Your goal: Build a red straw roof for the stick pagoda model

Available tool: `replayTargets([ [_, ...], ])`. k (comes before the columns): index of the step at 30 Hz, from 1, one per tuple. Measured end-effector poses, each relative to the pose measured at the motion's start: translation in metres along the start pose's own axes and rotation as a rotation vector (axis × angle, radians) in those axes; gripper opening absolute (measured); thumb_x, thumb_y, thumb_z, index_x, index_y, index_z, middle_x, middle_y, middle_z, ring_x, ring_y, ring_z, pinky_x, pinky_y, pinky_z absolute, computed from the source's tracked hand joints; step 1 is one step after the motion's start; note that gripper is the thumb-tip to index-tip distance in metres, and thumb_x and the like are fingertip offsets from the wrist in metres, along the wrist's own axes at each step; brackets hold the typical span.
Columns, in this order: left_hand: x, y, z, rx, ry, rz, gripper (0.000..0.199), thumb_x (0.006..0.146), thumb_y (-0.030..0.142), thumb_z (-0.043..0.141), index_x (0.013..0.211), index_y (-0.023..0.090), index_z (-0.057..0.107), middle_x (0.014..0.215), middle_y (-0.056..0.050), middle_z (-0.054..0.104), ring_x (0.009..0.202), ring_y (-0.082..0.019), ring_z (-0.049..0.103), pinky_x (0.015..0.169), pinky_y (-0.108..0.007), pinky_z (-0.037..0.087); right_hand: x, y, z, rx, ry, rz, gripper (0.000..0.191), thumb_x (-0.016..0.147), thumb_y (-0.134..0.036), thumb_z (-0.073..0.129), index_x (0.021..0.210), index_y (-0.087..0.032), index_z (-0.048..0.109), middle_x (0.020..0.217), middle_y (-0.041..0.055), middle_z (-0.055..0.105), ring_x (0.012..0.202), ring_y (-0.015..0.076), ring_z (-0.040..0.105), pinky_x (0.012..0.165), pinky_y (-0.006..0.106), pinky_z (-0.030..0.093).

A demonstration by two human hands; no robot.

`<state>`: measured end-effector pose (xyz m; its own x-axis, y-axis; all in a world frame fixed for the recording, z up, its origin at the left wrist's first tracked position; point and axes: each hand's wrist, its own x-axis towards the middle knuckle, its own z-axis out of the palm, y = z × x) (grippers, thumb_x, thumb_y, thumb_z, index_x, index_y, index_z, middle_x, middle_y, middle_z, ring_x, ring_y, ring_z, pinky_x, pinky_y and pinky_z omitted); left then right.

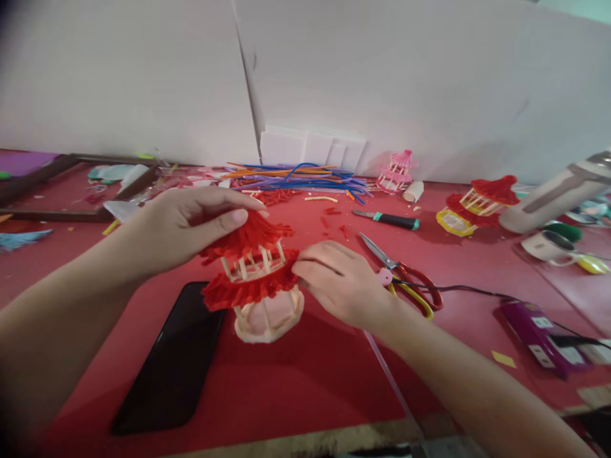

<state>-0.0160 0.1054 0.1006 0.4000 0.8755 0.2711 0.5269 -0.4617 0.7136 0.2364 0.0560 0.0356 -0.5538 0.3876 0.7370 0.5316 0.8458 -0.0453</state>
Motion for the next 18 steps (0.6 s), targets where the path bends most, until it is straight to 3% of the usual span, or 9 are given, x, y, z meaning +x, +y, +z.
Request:
replayTargets([
  [4, 0.004, 0.002, 0.0, -0.252, 0.06, -0.237, 0.042, 0.099, 0.056, 0.051, 0.109, 0.026, 0.078, 0.09, -0.005, 0.076, 0.075, -0.017, 0.069, 0.058, -0.025, 0.051, 0.013, 0.003, -0.009, 0.167, 0.084, 0.165, 0.006, 0.096, -0.016, 0.062, 0.097, -0.02, 0.067, 0.091, 0.0046, 0.073, 0.086, 0.0154, 0.069, 0.079, 0.028, 0.057],
  [6, 0.005, 0.003, -0.001, -0.364, 0.054, -0.31, 0.051, 0.098, 0.063, 0.047, 0.108, 0.026, 0.079, 0.085, -0.006, 0.075, 0.071, -0.018, 0.068, 0.051, -0.024, 0.046, 0.017, 0.003, -0.011, 0.231, 0.115, 0.225, 0.004, 0.095, -0.017, 0.066, 0.093, -0.02, 0.066, 0.086, 0.0024, 0.072, 0.082, 0.0146, 0.068, 0.076, 0.027, 0.056],
  [11, 0.004, 0.001, -0.001, -0.45, -0.021, -0.413, 0.067, 0.093, 0.077, 0.041, 0.111, 0.024, 0.077, 0.102, -0.008, 0.079, 0.091, -0.024, 0.074, 0.068, -0.031, 0.057, 0.013, 0.003, -0.008, 0.32, 0.165, 0.356, 0.006, 0.093, -0.02, 0.07, 0.088, -0.02, 0.066, 0.081, 0.0003, 0.07, 0.075, 0.0129, 0.065, 0.069, 0.025, 0.053],
  [14, 0.004, 0.0, 0.001, -0.442, -0.042, -0.403, 0.076, 0.091, 0.082, 0.035, 0.112, 0.022, 0.076, 0.102, -0.01, 0.08, 0.096, -0.027, 0.075, 0.074, -0.033, 0.06, 0.007, 0.004, -0.006, 0.347, 0.181, 0.394, 0.005, 0.093, -0.02, 0.069, 0.088, -0.02, 0.067, 0.08, 0.0005, 0.07, 0.074, 0.0133, 0.065, 0.068, 0.025, 0.054],
  [18, 0.003, 0.002, 0.001, -0.411, -0.02, -0.325, 0.066, 0.094, 0.075, 0.04, 0.108, 0.023, 0.078, 0.102, -0.009, 0.08, 0.095, -0.025, 0.075, 0.073, -0.03, 0.06, 0.004, -0.001, -0.008, 0.342, 0.187, 0.375, 0.002, 0.092, -0.019, 0.07, 0.091, -0.02, 0.069, 0.084, 0.0023, 0.072, 0.078, 0.0149, 0.068, 0.071, 0.028, 0.056],
])
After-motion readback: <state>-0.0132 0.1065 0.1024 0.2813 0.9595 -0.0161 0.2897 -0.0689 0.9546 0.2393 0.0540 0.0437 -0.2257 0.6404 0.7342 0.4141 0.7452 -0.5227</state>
